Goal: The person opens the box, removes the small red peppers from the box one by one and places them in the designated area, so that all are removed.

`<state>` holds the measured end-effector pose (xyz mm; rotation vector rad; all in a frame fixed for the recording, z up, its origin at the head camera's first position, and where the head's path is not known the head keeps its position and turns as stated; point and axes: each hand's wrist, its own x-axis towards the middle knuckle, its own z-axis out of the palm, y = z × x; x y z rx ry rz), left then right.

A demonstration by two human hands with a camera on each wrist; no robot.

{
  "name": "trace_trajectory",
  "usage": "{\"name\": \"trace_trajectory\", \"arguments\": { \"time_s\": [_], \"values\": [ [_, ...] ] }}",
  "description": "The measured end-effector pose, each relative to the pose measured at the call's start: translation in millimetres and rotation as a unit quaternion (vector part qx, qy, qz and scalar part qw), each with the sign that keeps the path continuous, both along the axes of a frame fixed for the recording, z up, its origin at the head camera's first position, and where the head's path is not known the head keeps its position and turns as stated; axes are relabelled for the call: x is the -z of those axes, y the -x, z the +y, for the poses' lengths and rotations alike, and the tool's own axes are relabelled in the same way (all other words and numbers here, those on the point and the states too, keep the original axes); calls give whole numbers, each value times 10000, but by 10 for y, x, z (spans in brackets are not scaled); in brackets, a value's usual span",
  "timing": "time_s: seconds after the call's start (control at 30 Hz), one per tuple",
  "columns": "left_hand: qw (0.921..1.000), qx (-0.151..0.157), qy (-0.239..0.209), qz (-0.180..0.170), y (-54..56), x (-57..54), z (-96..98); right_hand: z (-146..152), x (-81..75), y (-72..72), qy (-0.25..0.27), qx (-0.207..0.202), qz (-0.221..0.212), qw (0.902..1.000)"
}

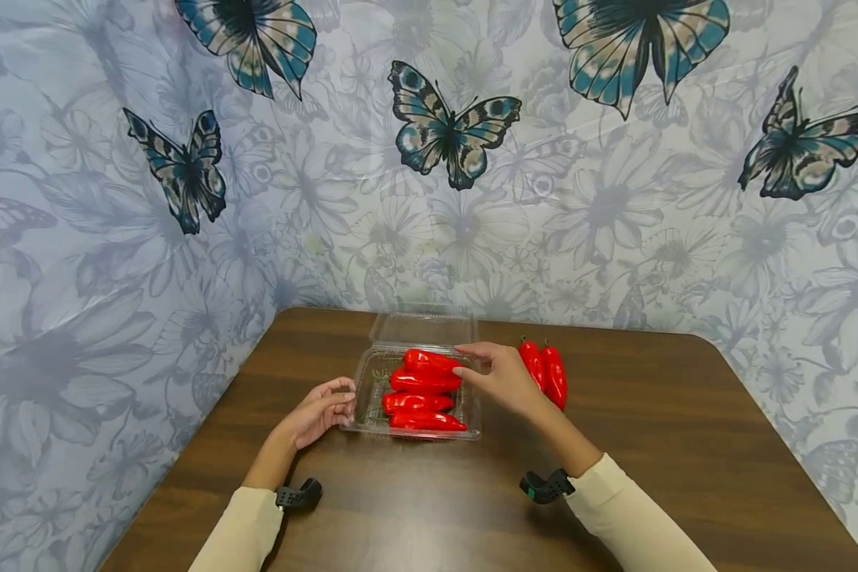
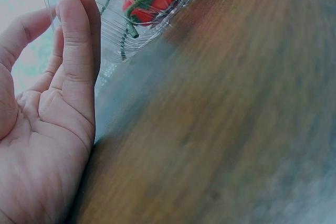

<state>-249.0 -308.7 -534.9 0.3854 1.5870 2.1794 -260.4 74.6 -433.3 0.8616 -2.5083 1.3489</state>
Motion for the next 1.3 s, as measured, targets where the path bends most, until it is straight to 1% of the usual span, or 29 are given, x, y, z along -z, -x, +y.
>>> {"name": "trace_trajectory", "arguments": {
  "time_s": [0.17, 0.3, 0.4, 0.57, 0.8, 1.03, 1.23, 1.3],
  "values": [
    [10000, -4, -26, 50, 7, 12, 2, -181, 74, 62, 54, -91, 147, 9998],
    [9999, 48, -42, 117, 14, 27, -4, -299, 141, 139, -52, -57, 333, 9994],
    [9999, 52, -31, 143, 20, 32, -9, -374, 178, 199, -50, -134, 419, 9990],
    [9999, -34, 31, 121, 16, 31, -6, -466, 242, 290, 1, -299, 355, 9989],
    [9999, -70, 77, 48, 10, 18, -4, -527, 294, 358, -269, -104, 369, 9989],
    [9999, -112, 94, -27, -2, -1, 7, -540, 314, 379, -500, 23, 184, 9986],
    [9999, -72, 90, 33, -7, -6, 11, -548, 350, 413, -712, 53, 305, 9970],
    [9999, -94, 116, 20, -6, -5, 11, -548, 358, 426, -855, 90, 355, 9957]
  ]
}}
